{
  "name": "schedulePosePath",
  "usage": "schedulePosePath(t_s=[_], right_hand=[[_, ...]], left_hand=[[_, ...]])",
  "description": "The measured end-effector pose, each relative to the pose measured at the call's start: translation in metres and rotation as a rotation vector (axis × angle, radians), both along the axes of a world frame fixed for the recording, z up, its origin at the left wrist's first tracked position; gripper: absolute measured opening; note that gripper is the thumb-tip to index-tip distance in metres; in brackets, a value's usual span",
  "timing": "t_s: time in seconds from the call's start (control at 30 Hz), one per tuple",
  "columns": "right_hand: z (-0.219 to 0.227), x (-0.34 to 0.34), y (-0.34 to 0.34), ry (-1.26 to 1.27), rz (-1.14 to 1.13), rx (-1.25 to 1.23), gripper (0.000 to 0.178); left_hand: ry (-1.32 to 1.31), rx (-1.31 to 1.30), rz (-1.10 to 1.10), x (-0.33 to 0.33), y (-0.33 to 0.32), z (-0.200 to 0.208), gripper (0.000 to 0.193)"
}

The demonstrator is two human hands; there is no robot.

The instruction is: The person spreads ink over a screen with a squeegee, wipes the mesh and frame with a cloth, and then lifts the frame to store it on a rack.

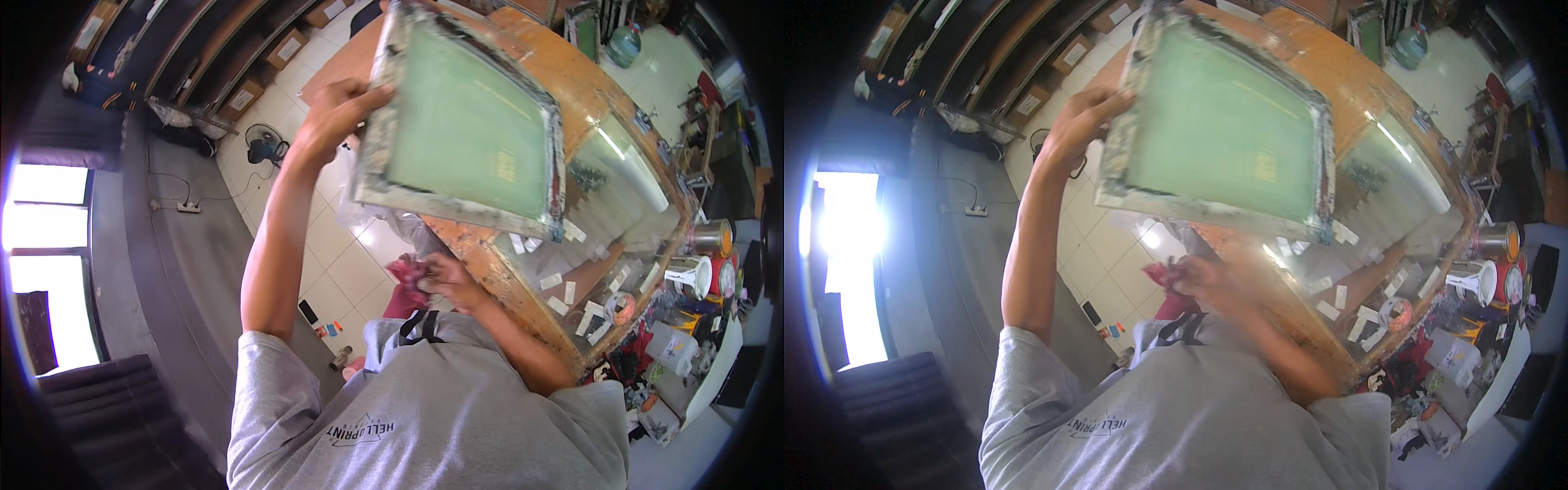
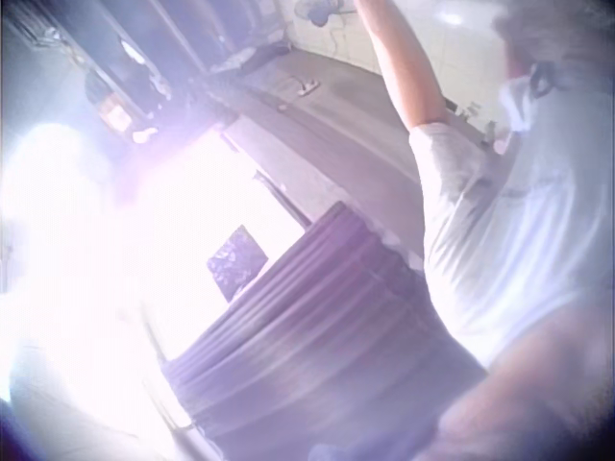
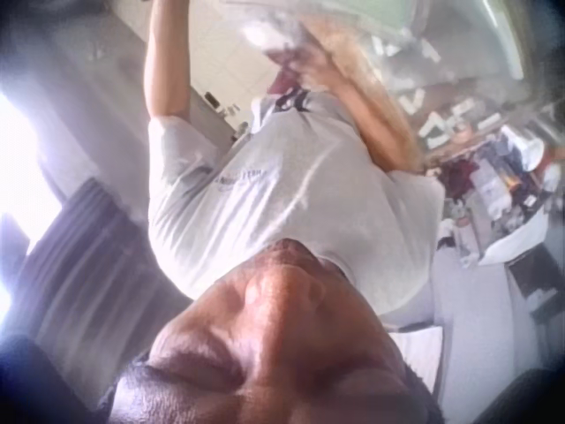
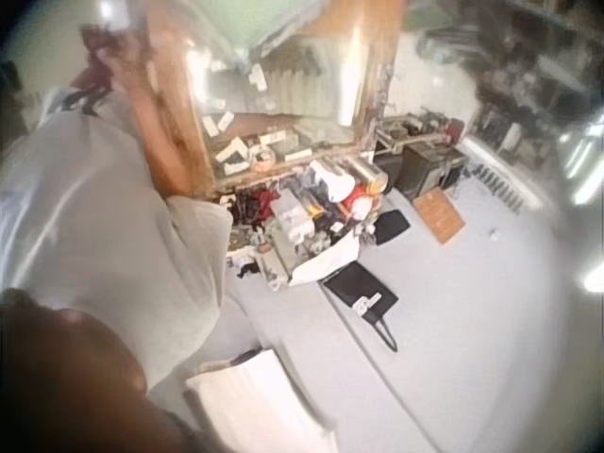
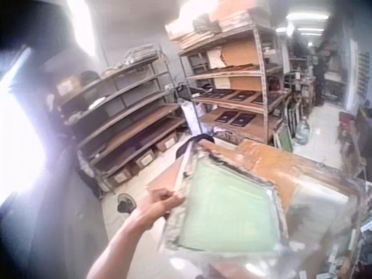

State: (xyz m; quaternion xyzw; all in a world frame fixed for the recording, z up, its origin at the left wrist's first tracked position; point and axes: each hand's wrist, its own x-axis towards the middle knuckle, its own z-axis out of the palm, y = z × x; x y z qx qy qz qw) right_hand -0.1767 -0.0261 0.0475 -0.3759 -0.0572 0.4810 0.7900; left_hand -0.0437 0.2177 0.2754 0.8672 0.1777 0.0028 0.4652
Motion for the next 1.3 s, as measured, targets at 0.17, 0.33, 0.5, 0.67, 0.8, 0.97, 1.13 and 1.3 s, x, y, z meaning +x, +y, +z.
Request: schedulePosePath(t_s=[0.17, 0.33, 0.5, 0.67, 0.8, 0.97, 1.13, 1.3], right_hand=[[-0.015, -0.015, 0.166, 0.005, 0.029, -0.053, 0.025], [-0.136, 0.013, 0.303, 0.343, -0.362, -0.24, 0.019], [-0.169, 0.084, 0.355, -0.16, -0.247, -0.463, 0.045], [-0.272, 0.102, 0.358, -0.024, -0.393, -0.435, 0.074], [-0.234, 0.035, 0.305, 0.208, -0.183, -0.103, 0.054], [-0.06, -0.008, 0.196, -0.208, 0.036, -0.514, 0.037], [0.11, -0.003, 0.094, -0.388, 0.306, -0.86, 0.034], [0.222, 0.0, 0.073, -0.926, -0.726, -1.189, 0.082]], left_hand=[[0.025, 0.098, -0.13, 0.034, -0.005, 0.025, 0.053], [-0.069, -0.064, -0.222, 0.033, 0.008, 0.021, 0.047], [-0.116, -0.155, -0.264, 0.029, 0.041, -0.023, 0.049], [-0.098, -0.216, -0.395, 0.019, 0.037, -0.039, 0.052], [-0.244, -0.206, -0.185, 0.007, 0.054, -0.07, 0.056], [-0.236, -0.312, -0.155, 0.013, 0.046, -0.057, 0.05], [-0.376, -0.346, -0.174, 0.019, 0.02, -0.035, 0.047], [-0.285, -0.484, -0.237, 0.034, 0.019, -0.026, 0.052]])
